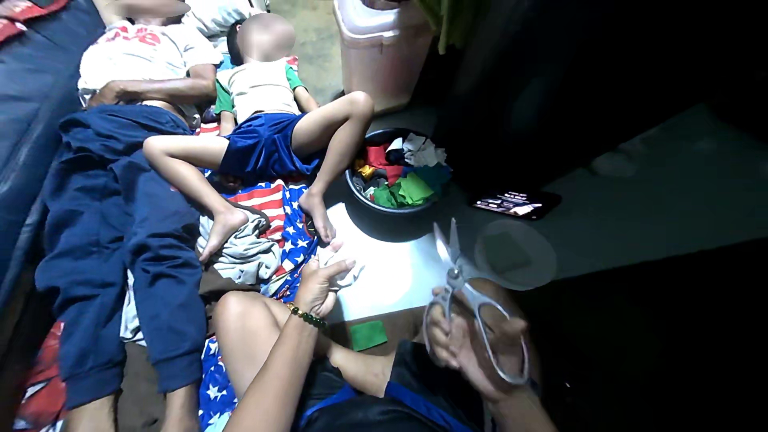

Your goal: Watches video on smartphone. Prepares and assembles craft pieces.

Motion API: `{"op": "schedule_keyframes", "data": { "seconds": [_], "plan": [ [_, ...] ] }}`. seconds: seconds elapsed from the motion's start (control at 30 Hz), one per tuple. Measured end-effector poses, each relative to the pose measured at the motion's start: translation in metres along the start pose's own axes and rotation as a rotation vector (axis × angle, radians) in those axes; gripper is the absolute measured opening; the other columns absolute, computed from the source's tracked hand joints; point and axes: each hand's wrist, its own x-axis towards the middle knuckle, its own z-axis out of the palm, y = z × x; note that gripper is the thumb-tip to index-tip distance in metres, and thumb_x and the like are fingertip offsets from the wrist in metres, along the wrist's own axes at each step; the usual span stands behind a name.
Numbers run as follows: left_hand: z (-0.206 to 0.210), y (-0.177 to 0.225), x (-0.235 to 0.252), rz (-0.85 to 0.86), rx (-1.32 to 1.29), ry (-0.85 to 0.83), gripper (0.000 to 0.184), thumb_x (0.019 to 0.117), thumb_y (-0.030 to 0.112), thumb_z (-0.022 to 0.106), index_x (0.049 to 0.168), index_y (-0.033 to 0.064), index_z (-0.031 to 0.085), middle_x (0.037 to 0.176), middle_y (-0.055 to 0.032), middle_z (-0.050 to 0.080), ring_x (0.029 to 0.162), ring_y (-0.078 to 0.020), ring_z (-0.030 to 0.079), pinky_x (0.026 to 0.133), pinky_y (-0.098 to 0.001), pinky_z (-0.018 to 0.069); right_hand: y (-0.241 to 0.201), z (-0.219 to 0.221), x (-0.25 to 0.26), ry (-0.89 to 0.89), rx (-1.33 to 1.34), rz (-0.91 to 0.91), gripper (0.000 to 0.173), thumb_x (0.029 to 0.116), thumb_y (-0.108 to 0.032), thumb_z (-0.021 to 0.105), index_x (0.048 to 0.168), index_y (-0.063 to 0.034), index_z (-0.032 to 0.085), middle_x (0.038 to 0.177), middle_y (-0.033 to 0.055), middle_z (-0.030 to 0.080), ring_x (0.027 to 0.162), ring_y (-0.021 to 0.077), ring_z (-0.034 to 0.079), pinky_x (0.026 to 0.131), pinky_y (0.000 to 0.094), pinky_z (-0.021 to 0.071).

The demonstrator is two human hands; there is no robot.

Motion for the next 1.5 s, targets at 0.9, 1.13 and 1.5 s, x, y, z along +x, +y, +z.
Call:
{"op": "schedule_keyframes", "data": {
  "seconds": [0.9,1.13,1.5],
  "plan": [
    [0.010,0.006,-0.022,0.246,0.059,-0.022,0.057,0.0788,-0.022,0.069,0.132,-0.0066,0.057,0.104,-0.0123,0.071,0.086,-0.0148,0.072,0.077,-0.0289,0.0629,0.033,0.026,-0.012,-0.344,-0.116,0.186,0.068,0.0929,-0.069,0.058,0.134,-0.0161,0.055,0.089,-0.0020,0.063,0.067,0.0069,0.064,0.058,0.0214,0.0558],
    [0.006,0.005,-0.025,0.344,0.131,-0.068,0.062,0.0737,-0.020,0.074,0.132,-0.0047,0.060,0.107,-0.0114,0.072,0.088,-0.0141,0.073,0.078,-0.0289,0.0639,0.033,0.030,-0.006,-0.367,-0.122,0.177,0.069,0.0916,-0.071,0.058,0.136,-0.0187,0.056,0.089,-0.0021,0.065,0.071,0.0086,0.067,0.061,0.0240,0.0583],
    [0.001,0.002,-0.027,0.403,0.191,-0.146,0.067,0.0685,-0.019,0.077,0.132,-0.0057,0.061,0.112,-0.0101,0.072,0.092,-0.0128,0.073,0.082,-0.0284,0.0637,0.040,0.030,0.007,-0.465,-0.011,0.154,0.084,0.0853,-0.081,0.055,0.141,-0.0180,0.055,0.091,-0.0033,0.066,0.076,0.0080,0.068,0.067,0.0241,0.0580]
  ]
}}
